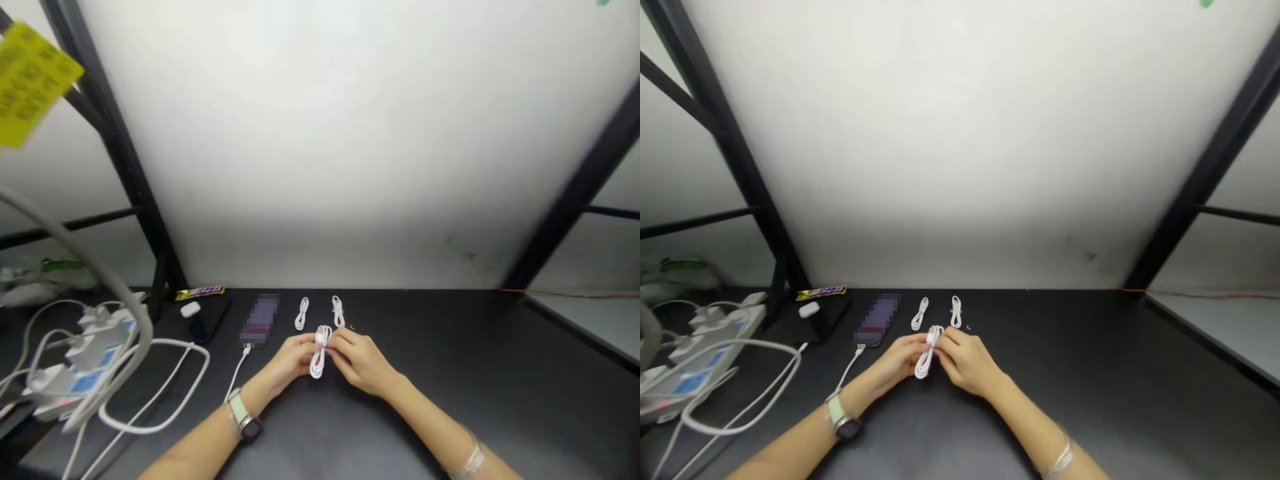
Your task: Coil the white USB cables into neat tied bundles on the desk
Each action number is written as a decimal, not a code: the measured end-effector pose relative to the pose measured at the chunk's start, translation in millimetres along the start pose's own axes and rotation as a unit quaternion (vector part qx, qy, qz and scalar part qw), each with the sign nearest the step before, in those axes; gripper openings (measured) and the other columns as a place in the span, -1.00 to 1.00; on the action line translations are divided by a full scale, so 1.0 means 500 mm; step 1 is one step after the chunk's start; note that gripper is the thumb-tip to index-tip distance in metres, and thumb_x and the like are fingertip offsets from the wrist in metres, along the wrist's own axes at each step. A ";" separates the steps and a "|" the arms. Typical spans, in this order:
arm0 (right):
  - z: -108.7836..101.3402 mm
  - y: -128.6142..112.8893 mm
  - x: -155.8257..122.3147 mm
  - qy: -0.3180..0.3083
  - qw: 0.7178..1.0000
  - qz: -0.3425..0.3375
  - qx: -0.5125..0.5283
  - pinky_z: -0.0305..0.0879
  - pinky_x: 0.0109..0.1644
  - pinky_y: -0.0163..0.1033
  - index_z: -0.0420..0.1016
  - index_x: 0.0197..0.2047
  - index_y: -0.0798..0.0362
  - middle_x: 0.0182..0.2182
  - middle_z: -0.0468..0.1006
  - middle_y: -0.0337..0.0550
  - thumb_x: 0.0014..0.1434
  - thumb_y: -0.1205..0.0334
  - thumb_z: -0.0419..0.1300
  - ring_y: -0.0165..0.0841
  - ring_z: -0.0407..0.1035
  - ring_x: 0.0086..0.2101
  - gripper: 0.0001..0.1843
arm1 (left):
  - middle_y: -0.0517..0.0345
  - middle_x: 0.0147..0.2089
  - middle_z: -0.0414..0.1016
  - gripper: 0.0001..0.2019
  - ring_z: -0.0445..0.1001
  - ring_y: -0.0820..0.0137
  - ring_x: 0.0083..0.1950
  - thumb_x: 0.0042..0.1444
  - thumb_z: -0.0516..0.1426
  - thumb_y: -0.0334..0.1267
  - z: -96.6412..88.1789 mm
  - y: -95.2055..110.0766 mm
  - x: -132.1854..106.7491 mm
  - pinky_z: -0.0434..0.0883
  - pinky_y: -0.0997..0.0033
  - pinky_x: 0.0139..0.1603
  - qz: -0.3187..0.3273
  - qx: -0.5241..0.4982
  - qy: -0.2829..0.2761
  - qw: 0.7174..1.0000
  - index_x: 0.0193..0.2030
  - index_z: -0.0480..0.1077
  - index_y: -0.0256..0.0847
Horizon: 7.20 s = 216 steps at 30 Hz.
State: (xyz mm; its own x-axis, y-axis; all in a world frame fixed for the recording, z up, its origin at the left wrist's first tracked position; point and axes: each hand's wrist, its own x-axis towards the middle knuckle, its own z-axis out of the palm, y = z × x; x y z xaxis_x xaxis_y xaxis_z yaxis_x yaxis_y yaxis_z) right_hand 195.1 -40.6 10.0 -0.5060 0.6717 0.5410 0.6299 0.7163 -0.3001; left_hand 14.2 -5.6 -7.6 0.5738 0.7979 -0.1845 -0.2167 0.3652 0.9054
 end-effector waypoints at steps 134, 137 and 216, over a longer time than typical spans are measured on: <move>0.060 0.038 0.015 0.077 0.878 0.285 0.377 0.05 -0.68 -0.42 0.29 -0.42 0.07 -0.67 0.25 -0.36 0.08 -0.04 0.15 -0.53 0.11 -0.70 -0.68 | 0.29 -0.49 0.29 -0.65 0.28 0.56 -0.53 0.01 0.08 0.04 -0.007 -0.019 0.026 0.18 0.64 -0.67 0.131 0.213 0.054 0.967 -0.26 0.22 -0.22; 0.070 0.043 0.013 0.054 0.850 0.307 0.424 0.02 -0.70 -0.43 0.29 -0.42 0.08 -0.72 0.24 -0.39 0.04 -0.08 0.16 -0.55 0.08 -0.74 -0.63 | 0.30 -0.49 0.28 -0.66 0.25 0.57 -0.54 0.03 0.08 0.02 -0.006 -0.023 0.024 0.17 0.65 -0.68 0.133 0.228 0.050 0.963 -0.25 0.20 -0.22; 0.039 0.023 0.006 0.118 0.945 0.204 0.226 0.17 -0.47 -0.34 0.33 -0.36 0.07 -0.51 0.33 -0.24 0.21 0.10 0.03 -0.44 0.21 -0.54 -0.77 | 0.16 -0.42 0.38 -0.53 0.28 0.57 -0.50 0.04 0.07 0.06 -0.005 0.001 0.013 0.18 0.62 -0.58 0.110 0.230 -0.026 0.967 -0.09 0.38 -0.32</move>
State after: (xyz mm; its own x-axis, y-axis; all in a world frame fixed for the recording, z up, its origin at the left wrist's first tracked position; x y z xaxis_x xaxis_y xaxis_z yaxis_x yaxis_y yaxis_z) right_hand 189.3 -26.9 -7.2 -0.0973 0.8866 0.4522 0.4012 0.4507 -0.7974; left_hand 16.0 0.8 -9.2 0.5947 0.8029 0.0408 0.0287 -0.0719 0.9970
